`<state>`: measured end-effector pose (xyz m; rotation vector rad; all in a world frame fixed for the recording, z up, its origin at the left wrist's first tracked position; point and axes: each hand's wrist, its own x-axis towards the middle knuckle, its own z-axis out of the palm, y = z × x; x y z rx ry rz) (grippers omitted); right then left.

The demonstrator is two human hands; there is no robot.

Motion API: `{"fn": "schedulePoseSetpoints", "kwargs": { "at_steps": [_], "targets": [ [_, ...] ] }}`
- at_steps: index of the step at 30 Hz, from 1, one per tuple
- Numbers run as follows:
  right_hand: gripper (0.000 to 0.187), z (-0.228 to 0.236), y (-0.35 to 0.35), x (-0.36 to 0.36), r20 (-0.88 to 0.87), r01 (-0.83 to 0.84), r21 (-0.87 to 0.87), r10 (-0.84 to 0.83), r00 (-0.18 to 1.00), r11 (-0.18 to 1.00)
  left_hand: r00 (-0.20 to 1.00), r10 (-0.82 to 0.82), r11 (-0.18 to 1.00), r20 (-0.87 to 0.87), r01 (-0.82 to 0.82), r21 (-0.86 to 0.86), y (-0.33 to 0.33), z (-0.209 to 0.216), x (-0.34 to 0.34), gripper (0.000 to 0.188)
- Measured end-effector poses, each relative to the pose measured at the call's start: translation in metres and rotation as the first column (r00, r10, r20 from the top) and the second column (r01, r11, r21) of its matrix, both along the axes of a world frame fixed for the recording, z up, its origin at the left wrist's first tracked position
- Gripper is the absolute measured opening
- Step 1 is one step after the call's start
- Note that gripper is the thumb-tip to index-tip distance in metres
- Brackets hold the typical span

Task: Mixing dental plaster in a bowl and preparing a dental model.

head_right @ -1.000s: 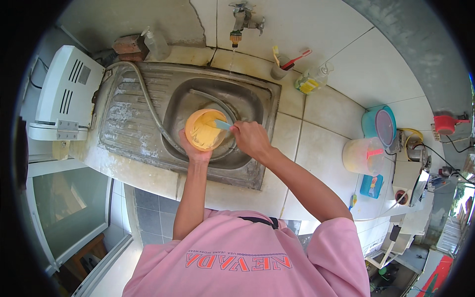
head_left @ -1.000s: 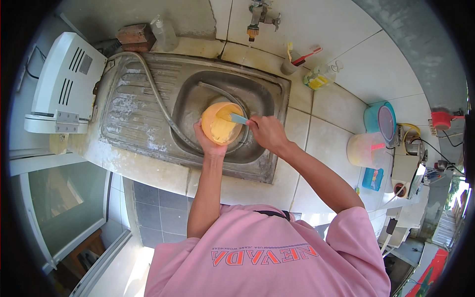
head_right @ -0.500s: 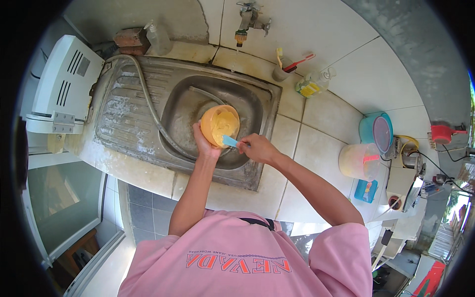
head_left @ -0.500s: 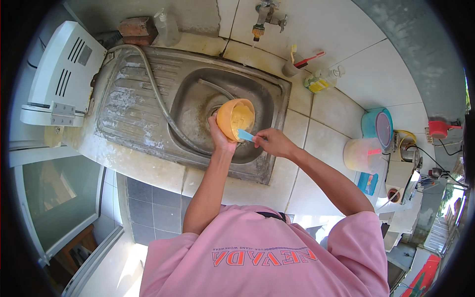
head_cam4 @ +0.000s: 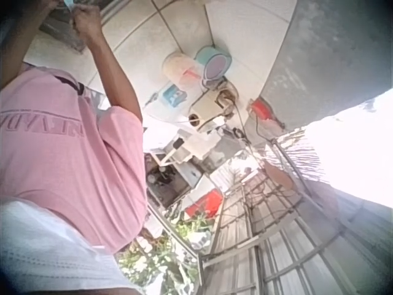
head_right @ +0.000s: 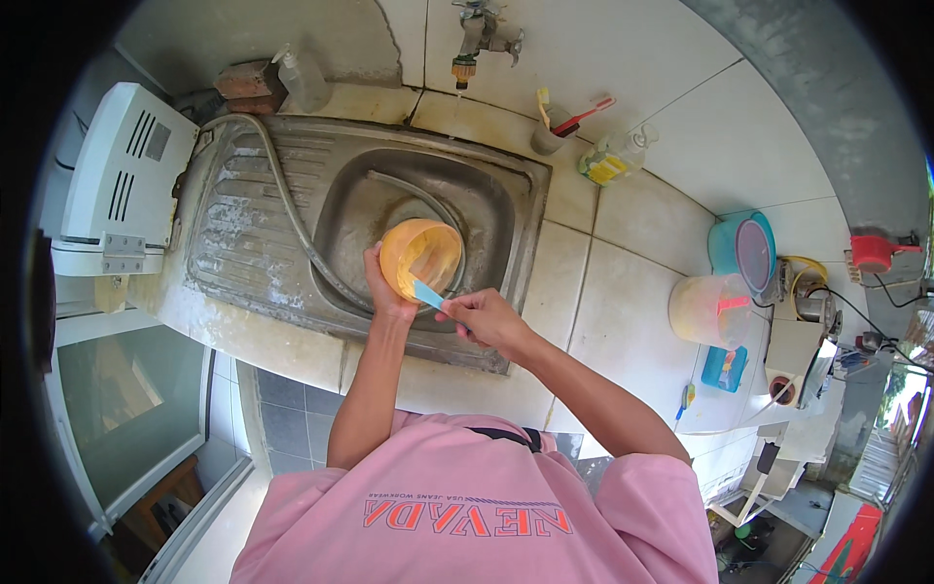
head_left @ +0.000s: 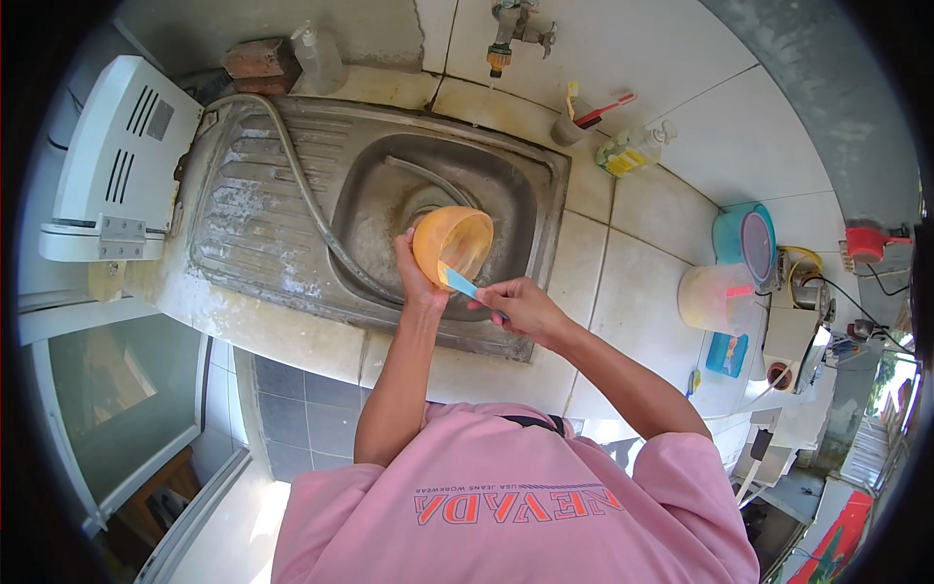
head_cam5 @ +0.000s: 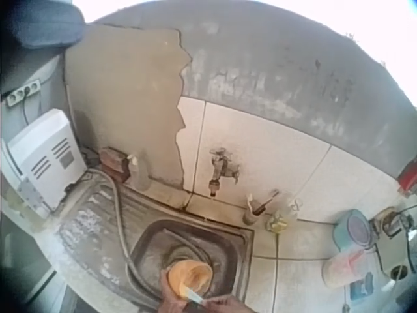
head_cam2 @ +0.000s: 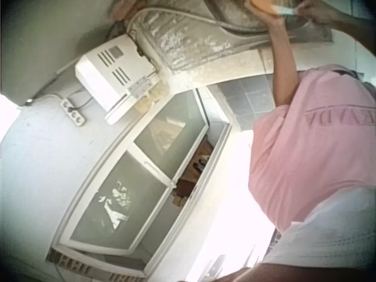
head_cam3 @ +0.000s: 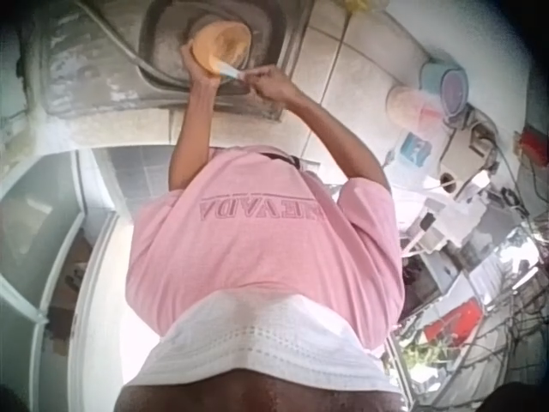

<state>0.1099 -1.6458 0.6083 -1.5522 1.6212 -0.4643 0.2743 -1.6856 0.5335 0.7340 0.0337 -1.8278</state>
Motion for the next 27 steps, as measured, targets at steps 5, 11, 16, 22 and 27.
{"fn": "schedulePoseSetpoints", "kwargs": {
  "at_steps": [5, 11, 16, 22, 27],
  "targets": [
    [0.02, 0.03, 0.008, 0.013, 0.018, 0.051, -0.011, -0.05, 0.999, 0.999, 0.997, -0.059, 0.998, -0.055, 0.057, -0.032, -0.001, -0.001, 0.008, 0.041],
    [0.031, 0.064, 0.006, -0.016, -0.682, -0.454, -0.272, 0.162, 0.713, 0.849, 0.957, -0.289, 0.953, -0.028, 0.284, -0.107, -0.002, 0.019, 0.013, 0.049],
    [0.021, 0.127, -0.014, -0.003, -0.76, -0.736, -0.303, 0.313, 0.57, 0.606, 0.867, -0.496, 0.853, 0.049, 0.496, -0.161, -0.015, 0.061, 0.038, 0.057],
    [0.009, 0.173, -0.057, 0.009, -0.896, -0.948, -0.251, 0.324, 0.304, 0.197, 0.688, -0.725, 0.688, -0.035, 0.725, -0.011, -0.007, 0.089, 0.022, 0.052],
    [0.008, 0.186, -0.071, -0.024, -0.876, -0.857, -0.135, 0.345, 0.338, 0.497, 0.8, -0.599, 0.793, 0.041, 0.599, -0.106, 0.002, 0.104, 0.017, 0.06]
  ]
}}
